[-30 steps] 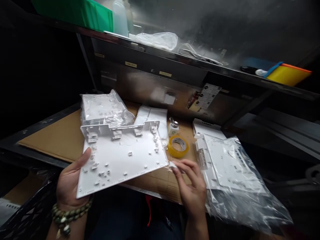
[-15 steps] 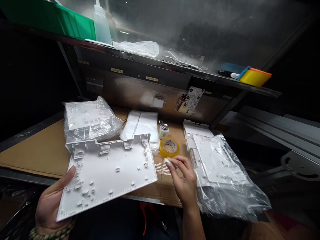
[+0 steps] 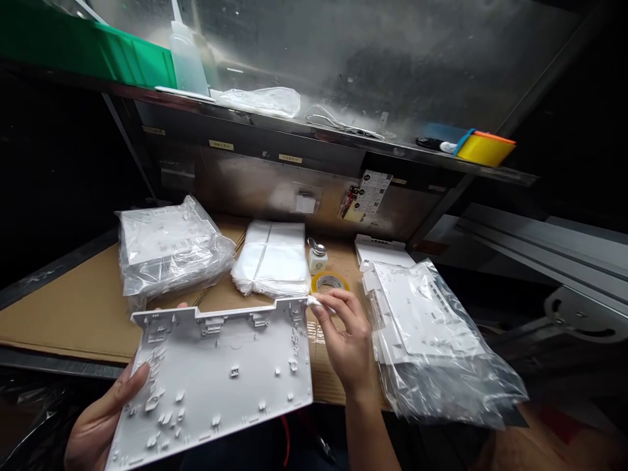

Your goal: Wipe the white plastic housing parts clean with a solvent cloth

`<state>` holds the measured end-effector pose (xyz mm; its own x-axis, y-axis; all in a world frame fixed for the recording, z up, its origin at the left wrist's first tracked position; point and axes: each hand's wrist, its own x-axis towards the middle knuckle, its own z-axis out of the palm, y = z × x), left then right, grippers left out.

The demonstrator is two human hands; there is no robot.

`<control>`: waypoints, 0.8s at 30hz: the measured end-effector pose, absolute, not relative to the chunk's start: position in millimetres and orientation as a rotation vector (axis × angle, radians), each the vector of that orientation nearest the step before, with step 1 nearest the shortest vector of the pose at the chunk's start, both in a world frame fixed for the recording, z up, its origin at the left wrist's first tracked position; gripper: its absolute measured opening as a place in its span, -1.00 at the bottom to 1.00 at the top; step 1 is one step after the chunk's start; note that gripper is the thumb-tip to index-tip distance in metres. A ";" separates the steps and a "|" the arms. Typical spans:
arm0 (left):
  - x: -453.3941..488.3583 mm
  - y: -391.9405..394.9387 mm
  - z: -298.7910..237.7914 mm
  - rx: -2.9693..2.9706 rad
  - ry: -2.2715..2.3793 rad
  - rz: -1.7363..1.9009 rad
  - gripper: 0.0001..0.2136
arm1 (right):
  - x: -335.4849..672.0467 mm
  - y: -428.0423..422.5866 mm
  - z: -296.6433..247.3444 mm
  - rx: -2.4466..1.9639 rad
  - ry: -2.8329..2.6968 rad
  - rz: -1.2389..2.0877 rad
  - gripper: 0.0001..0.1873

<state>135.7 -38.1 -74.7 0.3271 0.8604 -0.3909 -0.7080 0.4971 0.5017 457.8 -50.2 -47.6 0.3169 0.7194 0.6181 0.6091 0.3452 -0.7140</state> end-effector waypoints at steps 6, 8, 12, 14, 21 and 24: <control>165.2 -46.0 -40.4 0.292 0.747 1.035 -0.17 | 466.3 -46.2 -55.3 -1.423 -1.285 0.025 -0.85; 180.0 -49.5 -31.1 0.369 0.751 1.088 -0.24 | 456.1 -48.9 -45.9 -1.337 -1.281 -0.015 -0.84; 214.5 -57.2 -15.4 0.604 0.849 1.207 -0.41 | 416.7 -60.2 -12.9 -1.111 -1.369 0.003 -0.75; 229.2 -61.1 -10.3 0.714 0.883 1.228 -0.48 | 397.6 -64.4 0.8 -1.036 -1.408 0.023 -0.70; 247.7 -64.3 -10.0 0.871 0.853 1.249 -0.52 | 386.3 -57.5 2.9 -1.008 -1.423 0.035 -0.66; 249.9 -62.9 -10.3 0.895 0.855 1.264 -0.53 | 390.5 -57.6 1.9 -1.026 -1.373 -0.005 -0.68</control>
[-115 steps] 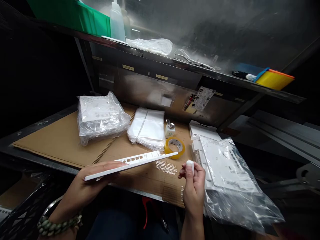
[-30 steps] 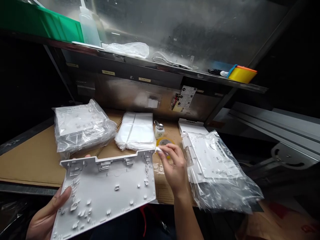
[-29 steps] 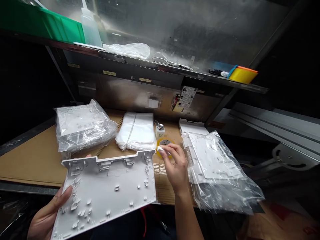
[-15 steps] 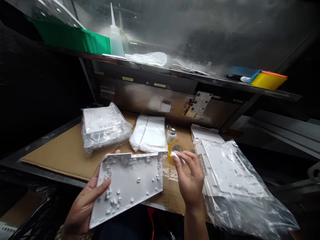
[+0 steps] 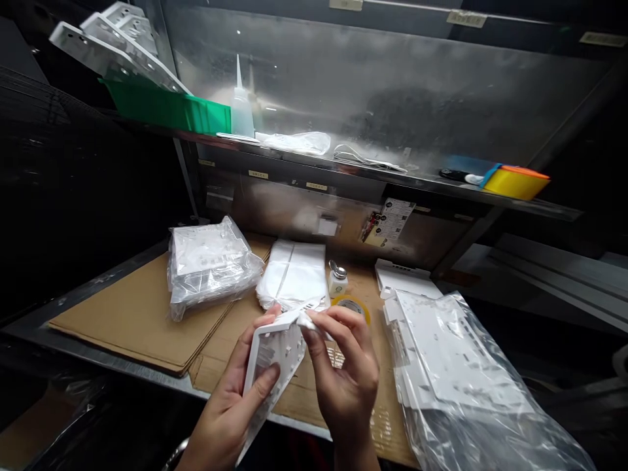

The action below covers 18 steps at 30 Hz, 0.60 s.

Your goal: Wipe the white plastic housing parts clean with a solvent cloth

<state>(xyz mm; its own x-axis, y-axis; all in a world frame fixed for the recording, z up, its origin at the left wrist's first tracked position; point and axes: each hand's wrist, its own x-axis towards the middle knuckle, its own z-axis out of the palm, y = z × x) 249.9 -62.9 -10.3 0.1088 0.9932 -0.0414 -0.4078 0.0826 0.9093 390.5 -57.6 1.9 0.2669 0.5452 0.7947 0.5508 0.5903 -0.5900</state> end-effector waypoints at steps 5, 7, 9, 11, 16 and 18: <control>252.9 -61.4 -9.2 0.923 0.838 1.266 -0.54 | 387.1 -56.2 4.6 -1.006 -1.425 -0.013 -0.67; 250.7 -60.2 -8.2 0.884 0.830 1.258 -0.52 | 395.5 -46.7 -1.4 -1.034 -1.409 -0.043 -0.72; 245.6 -58.6 -6.2 0.818 0.821 1.241 -0.50 | 415.6 -32.3 -15.0 -1.136 -1.353 -0.080 -0.81; 238.4 -57.0 -3.1 0.741 0.802 1.214 -0.46 | 444.7 -14.7 -36.0 -1.326 -1.280 -0.115 -0.76; 220.2 -53.7 4.5 0.562 0.729 1.176 -0.39 | 508.9 27.5 -98.4 -1.706 -1.233 -0.098 -0.45; 215.0 -52.3 3.8 0.507 0.683 1.155 -0.31 | 519.0 34.0 -113.5 -1.771 -1.235 -0.065 -0.37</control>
<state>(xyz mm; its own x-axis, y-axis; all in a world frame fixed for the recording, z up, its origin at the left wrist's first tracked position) 215.0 -52.3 3.8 0.2439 0.9431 -0.2261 -0.6520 0.3320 0.6816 519.0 34.0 -113.5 0.4902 0.7042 0.5136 0.7541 -0.0471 -0.6551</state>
